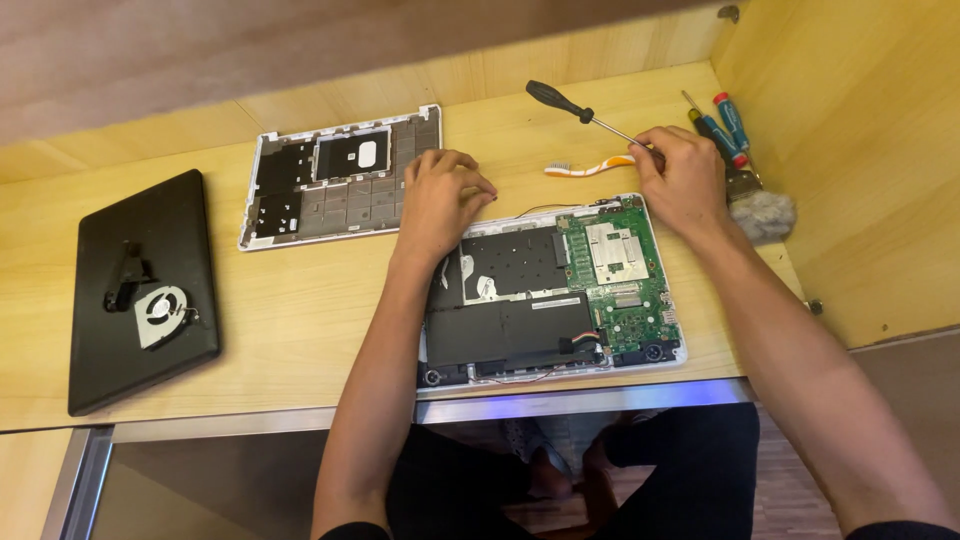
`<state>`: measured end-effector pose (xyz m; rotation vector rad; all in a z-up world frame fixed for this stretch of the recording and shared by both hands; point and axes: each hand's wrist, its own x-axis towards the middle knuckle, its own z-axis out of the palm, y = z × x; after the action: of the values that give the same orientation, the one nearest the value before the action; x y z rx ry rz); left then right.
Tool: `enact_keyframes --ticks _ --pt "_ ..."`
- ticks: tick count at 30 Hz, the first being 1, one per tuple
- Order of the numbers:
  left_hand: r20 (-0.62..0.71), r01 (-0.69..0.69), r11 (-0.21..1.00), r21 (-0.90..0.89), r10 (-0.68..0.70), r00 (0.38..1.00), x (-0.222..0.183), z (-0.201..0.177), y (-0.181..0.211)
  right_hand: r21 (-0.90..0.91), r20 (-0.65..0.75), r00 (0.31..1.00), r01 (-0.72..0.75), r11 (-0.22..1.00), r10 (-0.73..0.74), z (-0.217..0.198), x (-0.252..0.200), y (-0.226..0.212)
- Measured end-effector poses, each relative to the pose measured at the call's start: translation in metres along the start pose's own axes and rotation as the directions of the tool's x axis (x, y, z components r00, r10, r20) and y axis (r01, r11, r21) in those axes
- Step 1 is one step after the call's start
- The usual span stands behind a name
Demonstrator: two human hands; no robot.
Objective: Disassembling a laptop to access internal components by removing screws and prying parts loose with a screwdriver.
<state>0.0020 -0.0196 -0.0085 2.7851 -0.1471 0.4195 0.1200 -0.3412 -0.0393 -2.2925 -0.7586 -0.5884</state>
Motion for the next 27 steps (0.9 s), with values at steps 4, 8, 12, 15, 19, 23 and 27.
enact_keyframes --ticks 4,8,12,15,19,23,27 --pt "0.017 0.029 0.999 -0.014 -0.029 0.999 0.003 -0.001 -0.001 -0.009 0.021 1.0 0.018 1.0 -0.017 0.002 0.0 0.006" --pt "-0.002 0.004 1.0 0.02 -0.004 1.0 0.008 0.007 -0.006 0.002 0.015 0.999 0.037 0.999 -0.037 -0.001 0.0 0.005" --pt "-0.055 0.03 0.988 -0.151 -0.039 0.998 0.001 -0.004 -0.003 0.026 -0.008 0.999 0.045 0.999 -0.045 -0.002 -0.002 0.0" --pt "-0.094 0.027 0.975 -0.221 -0.049 0.994 -0.003 -0.013 0.001 0.039 -0.03 0.997 0.07 0.997 -0.069 0.002 -0.001 0.006" --pt "-0.141 -0.007 0.979 -0.203 -0.022 0.99 -0.011 -0.032 0.016 -0.003 -0.016 0.988 0.152 0.988 -0.152 -0.002 0.0 -0.002" --pt "-0.302 -0.179 0.95 -0.254 0.097 0.948 -0.049 -0.077 0.061 0.017 -0.027 0.989 0.143 0.99 -0.143 -0.002 -0.002 0.005" --pt "-0.347 -0.225 0.909 -0.35 0.098 0.933 -0.139 -0.085 0.098 0.044 -0.025 0.989 0.149 0.988 -0.148 0.001 -0.003 0.009"
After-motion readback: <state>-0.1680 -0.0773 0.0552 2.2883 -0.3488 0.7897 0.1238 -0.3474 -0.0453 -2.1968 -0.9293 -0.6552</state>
